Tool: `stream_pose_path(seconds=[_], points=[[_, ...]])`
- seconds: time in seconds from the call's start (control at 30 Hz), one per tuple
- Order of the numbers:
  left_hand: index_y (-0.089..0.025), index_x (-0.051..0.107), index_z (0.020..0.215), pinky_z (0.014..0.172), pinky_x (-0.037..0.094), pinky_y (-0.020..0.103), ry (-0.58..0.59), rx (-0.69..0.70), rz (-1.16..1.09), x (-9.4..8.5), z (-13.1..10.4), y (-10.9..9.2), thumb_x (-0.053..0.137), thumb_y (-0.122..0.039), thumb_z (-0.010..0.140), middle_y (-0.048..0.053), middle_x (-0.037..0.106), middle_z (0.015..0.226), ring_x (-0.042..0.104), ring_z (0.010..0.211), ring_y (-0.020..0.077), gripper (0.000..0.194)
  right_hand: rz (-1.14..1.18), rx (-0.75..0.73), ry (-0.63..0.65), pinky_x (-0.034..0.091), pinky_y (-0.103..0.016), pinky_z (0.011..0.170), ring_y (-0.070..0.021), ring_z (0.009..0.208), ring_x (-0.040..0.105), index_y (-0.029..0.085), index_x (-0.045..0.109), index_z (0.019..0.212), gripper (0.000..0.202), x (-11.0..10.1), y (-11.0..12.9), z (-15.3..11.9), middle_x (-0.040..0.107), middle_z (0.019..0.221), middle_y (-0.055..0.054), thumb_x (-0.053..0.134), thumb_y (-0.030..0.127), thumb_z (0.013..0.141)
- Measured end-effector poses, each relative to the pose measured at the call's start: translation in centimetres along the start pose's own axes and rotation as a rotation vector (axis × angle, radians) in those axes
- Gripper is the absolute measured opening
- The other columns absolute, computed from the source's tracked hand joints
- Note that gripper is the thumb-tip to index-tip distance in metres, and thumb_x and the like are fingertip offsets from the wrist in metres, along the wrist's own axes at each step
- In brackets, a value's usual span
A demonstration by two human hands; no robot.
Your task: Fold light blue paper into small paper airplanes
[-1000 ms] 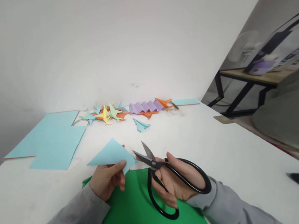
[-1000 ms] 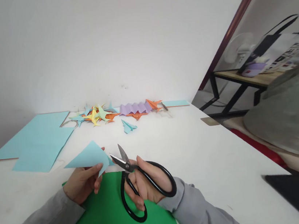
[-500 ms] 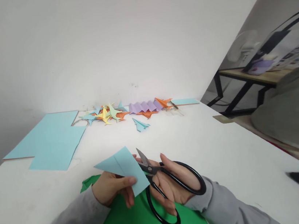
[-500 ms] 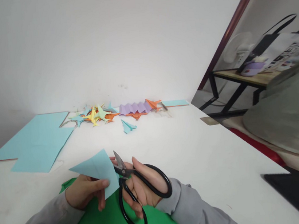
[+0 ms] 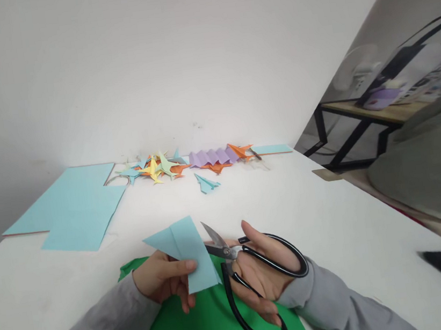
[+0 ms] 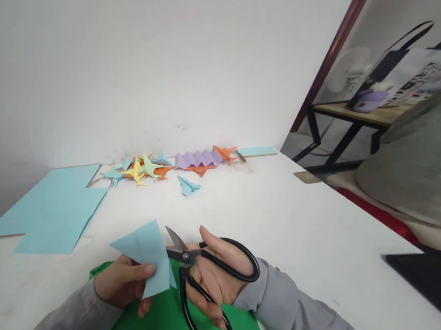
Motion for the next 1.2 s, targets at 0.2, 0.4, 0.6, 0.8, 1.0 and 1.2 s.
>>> stream_pose_path(seconds=[0.2, 0.4, 0.6, 0.8, 1.0, 1.2], points=[[-0.004, 0.064, 0.056, 0.033, 0.047, 0.023, -0.041, -0.078, 0.009, -0.1, -0.1, 0.8, 0.067, -0.038, 0.062, 0.007, 0.059, 0.045, 0.055, 0.037, 0.0142, 0.035, -0.026, 0.009, -0.010, 0.032, -0.021, 0.038, -0.0135, 0.039, 0.053, 0.017, 0.026, 0.126, 0.077, -0.5, -0.1, 0.1, 0.059, 0.060, -0.004, -0.008, 0.065, 0.076], [-0.006, 0.065, 0.055, 0.035, 0.046, 0.020, 0.072, -0.239, 0.059, 1.8, -0.3, 2.6, 0.056, -0.046, 0.070, 0.007, 0.057, 0.043, 0.054, 0.039, 0.0121, 0.043, -0.045, 0.048, -0.027, 0.033, -0.023, 0.038, -0.0131, 0.035, 0.050, 0.014, 0.030, 0.122, 0.082, -0.5, -0.7, 0.4, 0.058, 0.057, -0.003, -0.012, 0.065, 0.075], [-0.009, 0.067, 0.077, 0.047, 0.050, 0.025, 0.238, -0.246, 0.168, 2.4, -1.1, 1.9, 0.067, -0.028, 0.063, 0.010, 0.066, 0.082, 0.062, 0.058, 0.0161, 0.024, -0.020, 0.039, 0.005, 0.031, -0.022, 0.035, -0.0128, 0.035, 0.048, 0.010, 0.039, 0.112, 0.083, -0.3, -0.5, 0.3, 0.057, 0.057, -0.005, -0.012, 0.064, 0.076], [-0.011, 0.066, 0.090, 0.051, 0.050, 0.028, -0.130, -0.020, 0.106, -3.2, -1.2, -3.3, 0.052, -0.023, 0.073, 0.009, 0.069, 0.075, 0.064, 0.064, 0.0207, 0.025, -0.016, 0.081, 0.026, 0.037, -0.026, 0.036, -0.0159, 0.036, 0.052, 0.009, 0.035, 0.117, 0.084, 0.1, -0.7, -0.2, 0.059, 0.057, -0.007, -0.012, 0.064, 0.075], [-0.007, 0.067, 0.083, 0.048, 0.047, 0.026, 0.012, -0.093, 0.257, -0.4, -1.6, -2.4, 0.056, -0.029, 0.072, 0.012, 0.069, 0.072, 0.064, 0.061, 0.0217, 0.027, -0.034, 0.170, 0.026, 0.041, -0.029, 0.038, -0.0169, 0.036, 0.054, 0.006, 0.039, 0.114, 0.085, -0.6, -2.2, -0.2, 0.060, 0.055, -0.009, -0.010, 0.065, 0.076], [-0.009, 0.068, 0.078, 0.048, 0.049, 0.025, 0.041, -0.179, 0.379, -0.3, -1.4, -1.2, 0.061, -0.025, 0.071, 0.010, 0.069, 0.071, 0.064, 0.057, 0.0180, 0.019, -0.011, 0.142, 0.051, 0.036, -0.022, 0.034, -0.0156, 0.038, 0.055, 0.008, 0.031, 0.123, 0.078, -0.5, -2.2, 0.0, 0.061, 0.059, -0.009, -0.011, 0.058, 0.080]])
Point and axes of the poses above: each hand's wrist, its own z-axis towards the middle knuckle, its own x-axis out of the palm, y = z × x, the point moved 10 cm from there along z, towards the middle knuckle
